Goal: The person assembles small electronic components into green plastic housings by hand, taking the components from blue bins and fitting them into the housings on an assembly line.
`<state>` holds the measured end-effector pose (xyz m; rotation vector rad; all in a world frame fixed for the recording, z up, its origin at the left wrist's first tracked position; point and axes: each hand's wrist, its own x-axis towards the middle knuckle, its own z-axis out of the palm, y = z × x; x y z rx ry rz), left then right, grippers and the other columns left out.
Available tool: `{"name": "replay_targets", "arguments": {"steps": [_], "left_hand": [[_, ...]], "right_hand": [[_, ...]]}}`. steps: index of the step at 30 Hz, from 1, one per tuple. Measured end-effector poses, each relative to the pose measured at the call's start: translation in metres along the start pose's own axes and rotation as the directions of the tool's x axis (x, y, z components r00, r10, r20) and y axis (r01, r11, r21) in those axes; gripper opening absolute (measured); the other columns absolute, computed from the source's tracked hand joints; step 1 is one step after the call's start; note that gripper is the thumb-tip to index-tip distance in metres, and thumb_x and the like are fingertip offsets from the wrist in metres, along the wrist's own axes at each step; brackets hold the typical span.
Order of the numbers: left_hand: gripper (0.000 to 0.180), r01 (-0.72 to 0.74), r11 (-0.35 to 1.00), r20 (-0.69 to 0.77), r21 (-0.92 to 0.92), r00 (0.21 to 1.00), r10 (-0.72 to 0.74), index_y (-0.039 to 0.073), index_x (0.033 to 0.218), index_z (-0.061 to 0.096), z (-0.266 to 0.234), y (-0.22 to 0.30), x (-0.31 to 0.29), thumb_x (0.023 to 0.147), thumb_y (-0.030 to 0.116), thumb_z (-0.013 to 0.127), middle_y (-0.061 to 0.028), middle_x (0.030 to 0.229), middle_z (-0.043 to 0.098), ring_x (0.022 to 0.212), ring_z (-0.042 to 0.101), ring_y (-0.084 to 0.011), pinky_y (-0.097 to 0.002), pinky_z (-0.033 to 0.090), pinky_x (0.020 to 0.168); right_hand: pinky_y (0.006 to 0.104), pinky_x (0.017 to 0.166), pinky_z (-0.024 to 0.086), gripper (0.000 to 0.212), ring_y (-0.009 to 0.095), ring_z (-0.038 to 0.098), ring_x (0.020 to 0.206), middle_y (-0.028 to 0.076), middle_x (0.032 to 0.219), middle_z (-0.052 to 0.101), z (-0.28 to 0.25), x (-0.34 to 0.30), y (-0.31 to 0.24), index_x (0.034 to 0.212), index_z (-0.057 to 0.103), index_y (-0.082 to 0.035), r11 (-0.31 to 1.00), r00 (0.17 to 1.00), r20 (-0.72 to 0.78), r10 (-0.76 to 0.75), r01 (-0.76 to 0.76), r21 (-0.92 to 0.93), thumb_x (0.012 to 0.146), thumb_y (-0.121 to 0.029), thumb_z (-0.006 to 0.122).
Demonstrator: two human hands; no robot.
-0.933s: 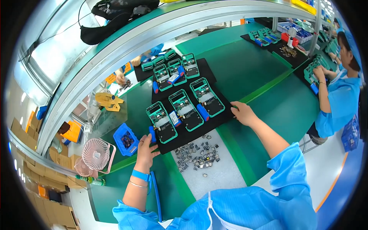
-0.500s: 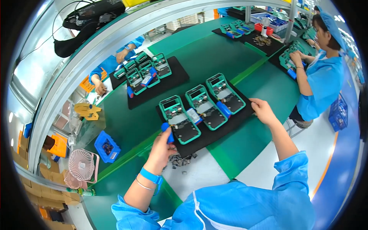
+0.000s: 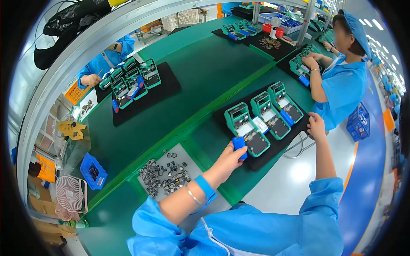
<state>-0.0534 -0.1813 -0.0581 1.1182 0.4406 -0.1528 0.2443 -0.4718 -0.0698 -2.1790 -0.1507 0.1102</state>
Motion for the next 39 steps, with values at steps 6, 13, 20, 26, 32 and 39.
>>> {"name": "replay_targets", "arguments": {"steps": [6,13,20,26,32,39], "left_hand": [[0.087,-0.185,0.982,0.112,0.041,0.977,0.18,-0.006,0.155,0.008,-0.012,0.027,-0.019,0.098,0.037,0.058,-0.0174,0.164,0.011,0.148,0.021,-0.0309,-0.0409,0.028,0.117],[0.056,-0.201,0.873,-0.365,0.445,0.849,0.382,0.003,0.142,0.047,-0.118,0.071,-0.05,0.097,0.034,0.059,-0.0097,0.13,0.058,0.115,0.056,-0.0193,-0.0333,0.047,0.094],[0.038,-0.249,0.761,-0.726,0.599,0.233,0.647,-0.004,0.12,0.062,-0.311,0.088,-0.068,0.092,0.021,0.065,-0.0157,0.114,0.065,0.103,0.062,-0.0222,-0.0334,0.048,0.092],[0.051,-0.194,0.822,-0.811,0.535,0.154,0.565,-0.003,0.127,0.057,-0.384,0.101,-0.075,0.093,0.034,0.065,-0.0122,0.119,0.06,0.112,0.053,-0.0224,-0.034,0.039,0.101],[0.045,-0.17,0.865,-0.798,0.472,0.334,0.501,-0.001,0.103,0.065,-0.379,0.108,-0.088,0.091,0.042,0.065,-0.009,0.101,0.064,0.101,0.055,-0.0189,-0.031,0.039,0.095],[0.04,-0.135,0.884,-0.778,0.447,0.429,0.459,0.001,0.093,0.063,-0.282,0.063,-0.162,0.093,0.041,0.066,-0.0024,0.089,0.057,0.087,0.051,-0.0137,-0.0282,0.042,0.083]], "right_hand": [[0.0298,0.083,0.05,0.031,0.016,0.063,0.087,0.015,0.135,0.056,0.067,-0.025,-0.053,0.125,0.061,-0.006,0.899,0.886,-0.149,-0.438,0.433,-0.067,0.095,-0.01,0.057],[0.0353,0.092,0.049,0.032,0.026,0.062,0.106,0.018,0.13,0.058,0.198,-0.077,-0.207,0.122,0.063,-0.004,0.617,0.587,0.187,-0.787,0.748,0.246,0.09,-0.006,0.059],[0.0413,0.096,0.049,0.052,0.035,0.062,0.107,0.02,0.132,0.057,0.344,-0.065,-0.284,0.14,0.048,-0.009,0.707,0.521,0.582,-0.624,0.694,0.136,0.092,-0.023,0.064],[0.0371,0.077,0.055,0.066,0.025,0.07,0.082,0.017,0.101,0.069,0.395,-0.039,-0.307,0.147,0.038,-0.007,0.904,0.675,0.638,-0.371,0.42,0.081,0.091,-0.031,0.065],[0.0349,0.07,0.055,0.066,0.021,0.07,0.068,0.015,0.097,0.069,0.379,-0.06,-0.309,0.146,0.041,-0.009,0.895,0.671,0.642,-0.371,0.442,0.056,0.091,-0.036,0.065],[0.0333,0.066,0.054,0.06,0.02,0.068,0.062,0.017,0.088,0.069,0.313,-0.118,-0.272,0.14,0.049,-0.006,0.879,0.625,0.696,-0.352,0.476,0.017,0.091,-0.036,0.065]]}}
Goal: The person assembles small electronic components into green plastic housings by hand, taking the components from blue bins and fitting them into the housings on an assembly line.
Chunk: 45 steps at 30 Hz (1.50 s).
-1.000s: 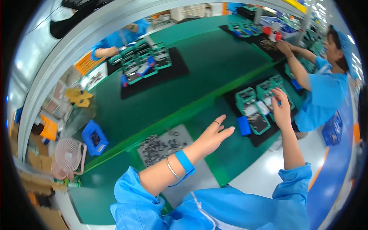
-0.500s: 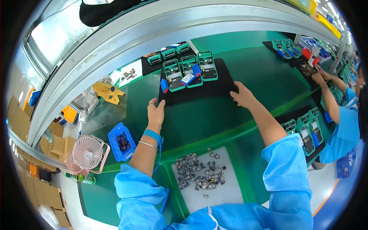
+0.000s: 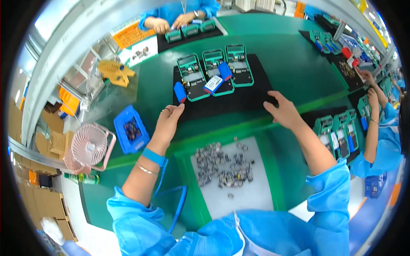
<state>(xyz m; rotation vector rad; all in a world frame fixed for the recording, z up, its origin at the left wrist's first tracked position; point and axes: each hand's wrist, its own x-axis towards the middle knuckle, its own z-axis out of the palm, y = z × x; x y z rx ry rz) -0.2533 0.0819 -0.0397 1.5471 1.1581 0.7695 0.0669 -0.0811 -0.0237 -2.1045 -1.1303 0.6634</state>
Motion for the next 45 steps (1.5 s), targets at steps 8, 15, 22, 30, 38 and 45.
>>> {"name": "replay_targets", "arguments": {"steps": [8,15,22,30,38,45], "left_hand": [[0.027,-0.019,0.999,0.186,-0.045,0.982,0.027,0.002,0.11,0.059,-0.027,-0.02,-0.14,0.096,0.024,0.063,-0.0061,0.106,0.055,0.106,0.049,-0.0158,-0.0291,0.038,0.096],[0.058,-0.47,0.747,0.144,0.47,0.876,0.46,0.001,0.132,0.05,-0.021,-0.002,-0.139,0.084,0.025,0.072,-0.0255,0.139,0.045,0.13,0.043,-0.042,-0.046,0.037,0.109],[0.087,-0.63,0.396,0.415,0.668,0.757,0.504,0.007,0.148,0.039,0.044,0.016,-0.076,0.077,0.04,0.078,-0.0293,0.147,0.036,0.141,0.03,-0.0462,-0.0564,0.022,0.115],[0.077,-0.662,0.31,0.487,0.682,0.728,0.483,0.002,0.142,0.043,0.072,0.012,-0.05,0.083,0.04,0.075,-0.0344,0.138,0.04,0.136,0.036,-0.0489,-0.0584,0.026,0.113],[0.067,-0.572,0.495,0.31,0.654,0.799,0.514,-0.005,0.136,0.04,0.113,-0.003,-0.048,0.091,0.037,0.068,-0.0351,0.138,0.042,0.137,0.032,-0.053,-0.0566,0.031,0.112],[0.042,-0.41,0.89,0.127,0.199,0.911,0.392,-0.003,0.128,0.043,0.089,0.018,-0.037,0.091,0.01,0.059,-0.0311,0.102,0.061,0.095,0.063,-0.0466,-0.0475,0.05,0.082]], "right_hand": [[0.0307,0.063,0.053,0.045,0.015,0.063,0.057,0.019,0.133,0.058,0.01,-0.099,0.031,0.135,0.054,-0.005,0.975,0.997,-0.035,0.071,-0.062,0.212,0.093,-0.021,0.062],[0.0354,0.079,0.051,0.012,0.028,0.062,0.089,0.012,0.096,0.062,0.055,-0.162,0.041,0.097,0.066,-0.004,0.874,0.835,-0.264,-0.482,0.479,-0.081,0.086,-0.002,0.066],[0.0379,0.075,0.053,0.013,0.029,0.063,0.088,0.009,0.092,0.062,0.068,-0.154,0.02,0.099,0.068,-0.007,0.838,0.845,0.096,-0.525,0.534,-0.114,0.087,-0.006,0.066],[0.0408,0.074,0.053,0.01,0.031,0.064,0.086,0.008,0.095,0.06,0.058,-0.136,0.013,0.096,0.066,-0.009,0.751,0.772,0.29,-0.566,0.628,-0.206,0.086,-0.012,0.067],[0.0413,0.066,0.05,0.014,0.032,0.065,0.08,0.013,0.086,0.063,0.05,-0.144,0.009,0.09,0.063,-0.004,0.965,0.962,0.244,-0.126,0.176,-0.193,0.089,-0.019,0.065],[0.0415,0.068,0.051,0.011,0.031,0.064,0.078,0.012,0.085,0.063,0.047,-0.143,0.021,0.089,0.063,-0.005,0.962,0.961,0.142,-0.236,0.251,-0.104,0.088,-0.015,0.066]]}}
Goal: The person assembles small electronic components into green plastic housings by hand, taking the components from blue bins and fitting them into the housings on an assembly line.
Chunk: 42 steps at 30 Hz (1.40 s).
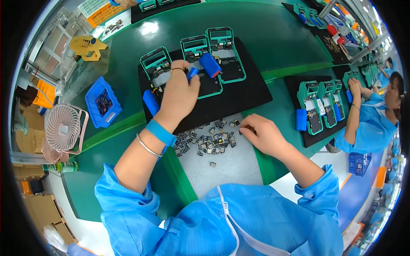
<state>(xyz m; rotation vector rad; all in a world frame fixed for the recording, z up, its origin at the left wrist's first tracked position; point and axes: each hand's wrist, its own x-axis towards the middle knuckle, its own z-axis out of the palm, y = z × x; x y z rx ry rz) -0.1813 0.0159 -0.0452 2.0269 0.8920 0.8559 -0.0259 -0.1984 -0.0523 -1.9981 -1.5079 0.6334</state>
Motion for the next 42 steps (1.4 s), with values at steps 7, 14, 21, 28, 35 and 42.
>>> {"name": "replay_targets", "arguments": {"steps": [7,14,21,28,35,42], "left_hand": [[0.039,-0.267,0.858,0.047,0.439,0.96,0.275,0.0,0.128,0.053,-0.017,-0.017,-0.002,0.092,0.012,0.058,-0.0278,0.125,0.057,0.113,0.057,-0.044,-0.0465,0.047,0.096],[0.049,-0.183,0.738,0.143,0.65,0.983,0.118,0.002,0.133,0.051,0.013,0.003,0.016,0.086,0.011,0.062,-0.0217,0.106,0.057,0.103,0.06,-0.0409,-0.0483,0.05,0.088],[0.054,0.047,0.944,0.181,0.327,0.977,-0.111,-0.005,0.144,0.035,0.006,0.023,0.017,0.095,0.01,0.053,-0.0343,0.125,0.055,0.112,0.058,-0.0469,-0.0486,0.048,0.095],[0.09,-0.305,0.697,0.179,0.649,0.951,0.25,-0.003,0.148,0.035,-0.036,-0.013,-0.036,0.084,0.049,0.071,-0.0236,0.14,0.051,0.139,0.039,-0.0338,-0.0518,0.028,0.114],[0.073,-0.324,0.545,0.217,0.773,0.943,0.252,0.0,0.132,0.057,-0.061,-0.032,-0.05,0.082,0.052,0.069,-0.0168,0.14,0.052,0.137,0.042,-0.0326,-0.0515,0.029,0.114],[0.063,-0.257,0.728,-0.02,0.635,0.937,0.348,0.002,0.115,0.069,-0.067,-0.039,-0.064,0.066,0.04,0.082,-0.0098,0.125,0.061,0.127,0.047,-0.0358,-0.0474,0.044,0.096]], "right_hand": [[0.0359,0.066,0.056,0.013,0.027,0.065,0.076,0.01,0.079,0.062,-0.001,0.001,-0.01,0.084,0.063,-0.003,0.687,0.841,0.216,-0.496,0.532,-0.494,0.072,-0.008,0.065],[0.0319,0.059,0.056,0.011,0.023,0.065,0.071,0.008,0.074,0.061,0.003,0.002,-0.029,0.076,0.06,-0.004,0.512,0.82,0.394,-0.415,0.568,-0.644,0.066,-0.007,0.065],[0.0365,0.063,0.059,0.01,0.028,0.069,0.074,0.013,0.078,0.067,-0.006,0.014,-0.032,0.078,0.066,-0.001,0.577,0.811,0.442,-0.383,0.584,-0.571,0.071,-0.007,0.064],[0.0449,0.068,0.055,0.008,0.035,0.067,0.076,0.016,0.077,0.067,-0.043,0.056,-0.062,0.083,0.067,-0.003,0.847,0.894,0.285,-0.346,0.428,-0.316,0.081,-0.01,0.064],[0.0357,0.061,0.052,0.007,0.028,0.066,0.068,0.01,0.076,0.067,-0.013,0.128,-0.105,0.088,0.068,-0.004,0.856,0.857,-0.051,-0.512,0.505,-0.107,0.083,-0.009,0.069],[0.0346,0.062,0.052,0.005,0.023,0.062,0.076,0.004,0.082,0.058,0.038,0.188,-0.1,0.084,0.067,-0.008,0.677,0.689,-0.058,-0.723,0.689,-0.258,0.08,-0.008,0.07]]}}
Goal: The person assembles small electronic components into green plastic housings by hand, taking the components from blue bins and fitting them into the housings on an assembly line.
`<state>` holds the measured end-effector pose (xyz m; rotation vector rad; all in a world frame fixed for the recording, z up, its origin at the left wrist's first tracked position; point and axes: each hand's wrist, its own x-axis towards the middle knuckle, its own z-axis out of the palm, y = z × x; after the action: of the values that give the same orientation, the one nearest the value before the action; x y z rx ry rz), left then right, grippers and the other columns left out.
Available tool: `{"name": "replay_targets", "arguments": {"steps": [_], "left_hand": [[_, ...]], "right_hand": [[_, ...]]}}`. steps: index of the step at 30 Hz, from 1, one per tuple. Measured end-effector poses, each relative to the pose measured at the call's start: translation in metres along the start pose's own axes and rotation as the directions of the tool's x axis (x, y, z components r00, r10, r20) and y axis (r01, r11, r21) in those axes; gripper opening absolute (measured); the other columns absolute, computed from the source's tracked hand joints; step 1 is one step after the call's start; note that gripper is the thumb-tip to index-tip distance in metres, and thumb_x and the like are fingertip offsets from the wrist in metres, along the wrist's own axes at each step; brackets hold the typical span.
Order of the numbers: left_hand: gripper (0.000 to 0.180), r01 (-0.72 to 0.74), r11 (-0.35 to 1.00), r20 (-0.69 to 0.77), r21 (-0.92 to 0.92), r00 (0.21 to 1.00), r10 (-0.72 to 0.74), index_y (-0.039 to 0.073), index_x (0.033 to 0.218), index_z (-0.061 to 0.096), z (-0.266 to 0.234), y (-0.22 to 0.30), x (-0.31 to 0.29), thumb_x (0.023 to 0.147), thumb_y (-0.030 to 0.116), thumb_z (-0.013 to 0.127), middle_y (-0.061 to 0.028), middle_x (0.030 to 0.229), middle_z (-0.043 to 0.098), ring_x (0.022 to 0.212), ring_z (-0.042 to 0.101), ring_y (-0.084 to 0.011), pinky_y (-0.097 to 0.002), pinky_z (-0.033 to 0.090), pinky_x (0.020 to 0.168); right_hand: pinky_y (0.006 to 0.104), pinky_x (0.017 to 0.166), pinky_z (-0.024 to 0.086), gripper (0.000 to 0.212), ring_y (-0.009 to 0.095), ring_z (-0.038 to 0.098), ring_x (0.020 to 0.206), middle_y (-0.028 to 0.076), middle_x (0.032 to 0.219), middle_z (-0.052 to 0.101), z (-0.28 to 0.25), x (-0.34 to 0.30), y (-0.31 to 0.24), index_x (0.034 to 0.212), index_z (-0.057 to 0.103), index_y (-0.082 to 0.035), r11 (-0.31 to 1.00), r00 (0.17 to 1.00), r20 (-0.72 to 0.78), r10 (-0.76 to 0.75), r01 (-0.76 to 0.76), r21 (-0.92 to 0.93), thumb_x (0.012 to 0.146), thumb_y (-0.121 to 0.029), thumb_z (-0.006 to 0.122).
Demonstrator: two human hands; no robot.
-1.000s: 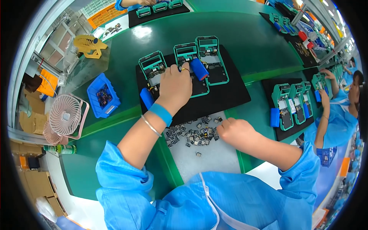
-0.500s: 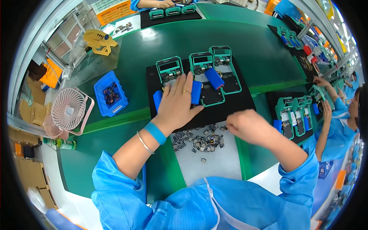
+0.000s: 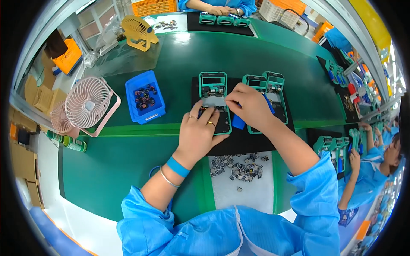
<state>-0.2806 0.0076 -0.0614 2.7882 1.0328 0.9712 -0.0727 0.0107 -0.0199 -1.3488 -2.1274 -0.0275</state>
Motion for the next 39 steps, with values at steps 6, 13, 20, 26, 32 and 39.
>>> {"name": "replay_targets", "arguments": {"steps": [6,13,20,26,32,39], "left_hand": [[0.06,-0.007,0.997,-0.063,-0.08,0.998,0.002,-0.001,0.107,0.071,0.006,-0.005,-0.005,0.063,0.038,0.084,-0.0094,0.115,0.062,0.125,0.048,-0.03,-0.042,0.044,0.089],[0.06,0.026,0.995,-0.06,-0.101,0.998,-0.032,0.001,0.109,0.071,0.007,-0.006,-0.005,0.064,0.038,0.084,-0.0084,0.115,0.061,0.122,0.049,-0.0295,-0.0426,0.045,0.09],[0.061,0.036,0.996,-0.032,-0.086,0.999,-0.039,0.002,0.112,0.069,0.011,-0.007,-0.006,0.065,0.039,0.083,-0.0077,0.116,0.061,0.123,0.048,-0.0284,-0.0408,0.043,0.091],[0.061,0.027,0.997,-0.03,-0.076,0.999,-0.029,0.002,0.112,0.069,0.009,-0.007,-0.007,0.066,0.04,0.082,-0.0075,0.116,0.061,0.122,0.048,-0.0284,-0.041,0.043,0.091],[0.06,0.009,0.999,-0.025,-0.046,1.0,-0.01,0.002,0.111,0.07,0.007,-0.003,-0.006,0.067,0.041,0.081,-0.0075,0.115,0.062,0.122,0.049,-0.0291,-0.042,0.044,0.092],[0.056,0.027,0.999,0.036,-0.024,0.999,-0.026,0.005,0.11,0.068,-0.006,0.001,0.002,0.066,0.038,0.082,-0.0068,0.115,0.063,0.118,0.052,-0.0283,-0.0418,0.046,0.09]], "right_hand": [[0.0352,0.067,0.053,0.006,0.023,0.061,0.083,0.003,0.084,0.055,0.014,0.013,0.002,0.083,0.067,-0.01,0.948,0.978,0.192,-0.077,0.131,-0.29,0.079,-0.011,0.072],[0.0344,0.061,0.052,0.009,0.022,0.061,0.081,0.003,0.081,0.051,0.024,0.021,0.002,0.077,0.062,-0.009,0.911,0.962,0.243,-0.122,0.206,-0.358,0.077,-0.011,0.072],[0.0288,0.053,0.053,0.011,0.019,0.06,0.083,0.003,0.082,0.051,0.024,0.027,-0.003,0.072,0.059,-0.008,0.787,0.915,0.31,-0.257,0.384,-0.483,0.067,-0.01,0.068],[0.0314,0.056,0.055,0.014,0.02,0.061,0.086,0.004,0.084,0.053,0.024,0.034,-0.003,0.081,0.062,-0.007,0.792,0.921,0.316,-0.23,0.365,-0.489,0.069,-0.01,0.068],[0.0333,0.063,0.058,0.017,0.022,0.064,0.088,0.004,0.088,0.061,0.019,0.041,-0.011,0.089,0.062,-0.008,0.784,0.94,0.336,-0.054,0.248,-0.569,0.073,-0.009,0.069],[0.0426,0.064,0.049,0.013,0.031,0.062,0.076,0.009,0.078,0.06,-0.021,-0.007,-0.028,0.089,0.059,-0.009,0.963,0.977,0.127,0.172,-0.14,-0.231,0.088,-0.02,0.067]]}}
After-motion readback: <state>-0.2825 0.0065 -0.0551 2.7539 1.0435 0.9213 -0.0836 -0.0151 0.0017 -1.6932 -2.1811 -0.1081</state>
